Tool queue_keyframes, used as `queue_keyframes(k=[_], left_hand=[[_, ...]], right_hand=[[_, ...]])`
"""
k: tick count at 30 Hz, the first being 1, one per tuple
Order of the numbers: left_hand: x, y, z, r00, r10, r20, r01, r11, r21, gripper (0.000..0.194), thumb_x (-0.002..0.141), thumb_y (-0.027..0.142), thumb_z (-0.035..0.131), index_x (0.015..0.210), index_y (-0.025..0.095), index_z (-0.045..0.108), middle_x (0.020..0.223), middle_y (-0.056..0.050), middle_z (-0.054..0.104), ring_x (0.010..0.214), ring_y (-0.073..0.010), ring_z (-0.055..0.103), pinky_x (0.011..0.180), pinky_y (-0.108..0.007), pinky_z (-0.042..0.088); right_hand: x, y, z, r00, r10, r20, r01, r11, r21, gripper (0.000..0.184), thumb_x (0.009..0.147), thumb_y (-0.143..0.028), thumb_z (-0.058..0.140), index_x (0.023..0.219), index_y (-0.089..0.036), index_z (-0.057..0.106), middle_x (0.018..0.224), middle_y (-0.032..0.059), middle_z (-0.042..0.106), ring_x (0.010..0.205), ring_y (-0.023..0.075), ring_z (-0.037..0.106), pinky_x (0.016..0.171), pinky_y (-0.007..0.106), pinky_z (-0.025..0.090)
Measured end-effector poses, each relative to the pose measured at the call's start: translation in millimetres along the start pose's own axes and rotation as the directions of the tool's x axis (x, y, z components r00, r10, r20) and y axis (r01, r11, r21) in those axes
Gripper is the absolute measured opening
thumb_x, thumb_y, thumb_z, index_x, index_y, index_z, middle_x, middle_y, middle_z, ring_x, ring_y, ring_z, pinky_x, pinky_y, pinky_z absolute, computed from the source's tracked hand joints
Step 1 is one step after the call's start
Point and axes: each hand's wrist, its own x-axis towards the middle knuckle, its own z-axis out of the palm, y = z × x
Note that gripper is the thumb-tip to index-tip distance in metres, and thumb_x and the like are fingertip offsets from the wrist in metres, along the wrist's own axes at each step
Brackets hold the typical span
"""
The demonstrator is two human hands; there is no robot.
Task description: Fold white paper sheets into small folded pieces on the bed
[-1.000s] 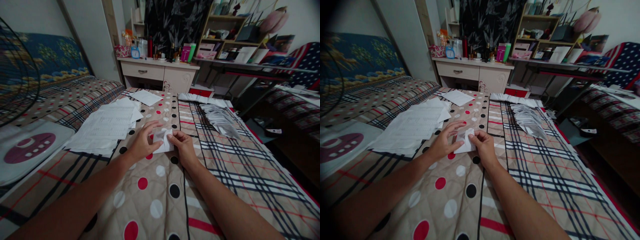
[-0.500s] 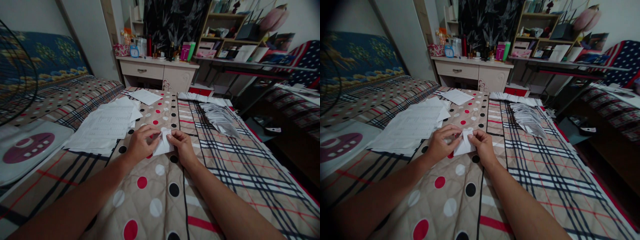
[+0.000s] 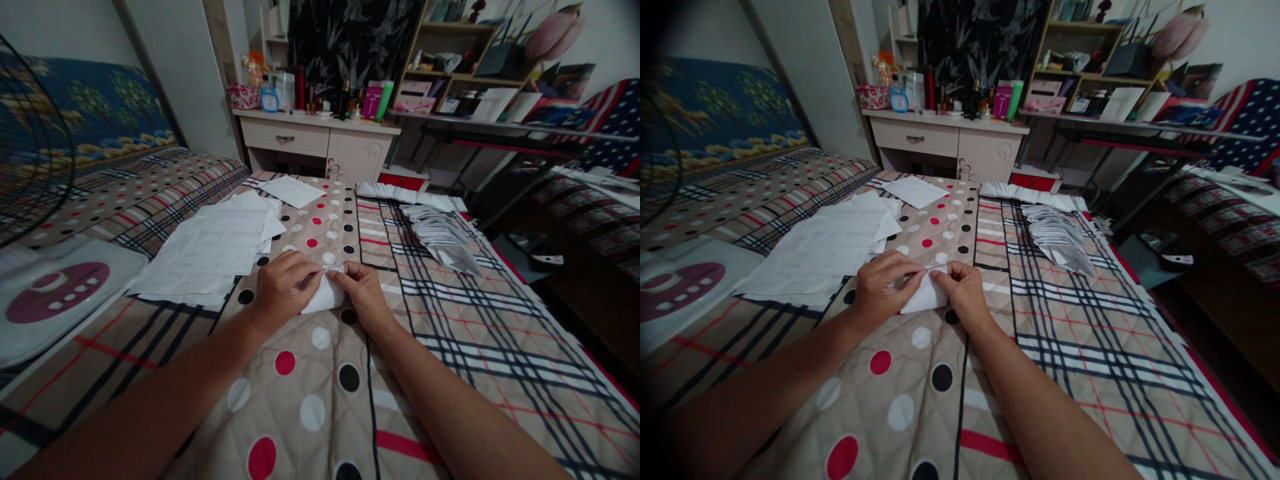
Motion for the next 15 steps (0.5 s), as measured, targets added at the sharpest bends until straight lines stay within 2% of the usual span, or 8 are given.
queue_keyframes(k=[5, 9, 12, 15], left_hand=[[1.1, 0.4, -5.6, 0.991, 0.129, 0.028, -0.131, 0.986, 0.098, 0.006, 0.078, 0.013, 0.065, 0.082, 0.017, 0.068, 0.074, -0.002, 0.065, 0.072, -0.0155, 0.056, 0.067, -0.029, 0.046], [3.2, 0.5, -6.9, 0.981, 0.191, 0.039, -0.194, 0.976, 0.096, 0.010, 0.077, 0.012, 0.066, 0.085, 0.019, 0.069, 0.077, -0.002, 0.066, 0.076, -0.0164, 0.056, 0.071, -0.030, 0.048], [4.3, 0.3, -5.4, 0.988, 0.147, 0.044, -0.149, 0.987, 0.055, 0.008, 0.077, 0.017, 0.069, 0.084, 0.020, 0.070, 0.083, -0.004, 0.067, 0.082, -0.0180, 0.056, 0.076, -0.033, 0.048], [4.8, 0.6, -3.0, 1.000, 0.004, 0.031, -0.003, 0.999, -0.045, 0.004, 0.078, 0.024, 0.069, 0.079, 0.020, 0.069, 0.090, -0.005, 0.067, 0.087, -0.0186, 0.059, 0.080, -0.034, 0.049]], right_hand=[[2.1, 1.5, 1.0, 0.999, -0.013, -0.034, 0.011, 0.999, -0.050, 0.030, 0.063, -0.029, 0.070, 0.049, -0.018, 0.045, 0.048, -0.0066, 0.039, 0.046, 0.0064, 0.029, 0.044, 0.021, 0.021], [1.7, 2.5, -1.0, 0.997, -0.066, -0.039, 0.064, 0.996, -0.055, 0.023, 0.066, -0.028, 0.068, 0.054, -0.017, 0.052, 0.051, -0.0059, 0.042, 0.049, 0.0073, 0.031, 0.047, 0.022, 0.024], [0.7, 3.6, -3.5, 0.994, -0.106, -0.022, 0.105, 0.994, -0.041, 0.018, 0.071, -0.028, 0.066, 0.061, -0.017, 0.056, 0.057, -0.0042, 0.047, 0.053, 0.0090, 0.037, 0.051, 0.022, 0.027], [-1.3, 3.3, -4.9, 0.988, -0.152, 0.030, 0.154, 0.985, -0.080, 0.016, 0.076, -0.030, 0.062, 0.067, -0.017, 0.059, 0.060, -0.0031, 0.048, 0.056, 0.0109, 0.039, 0.053, 0.023, 0.030]])
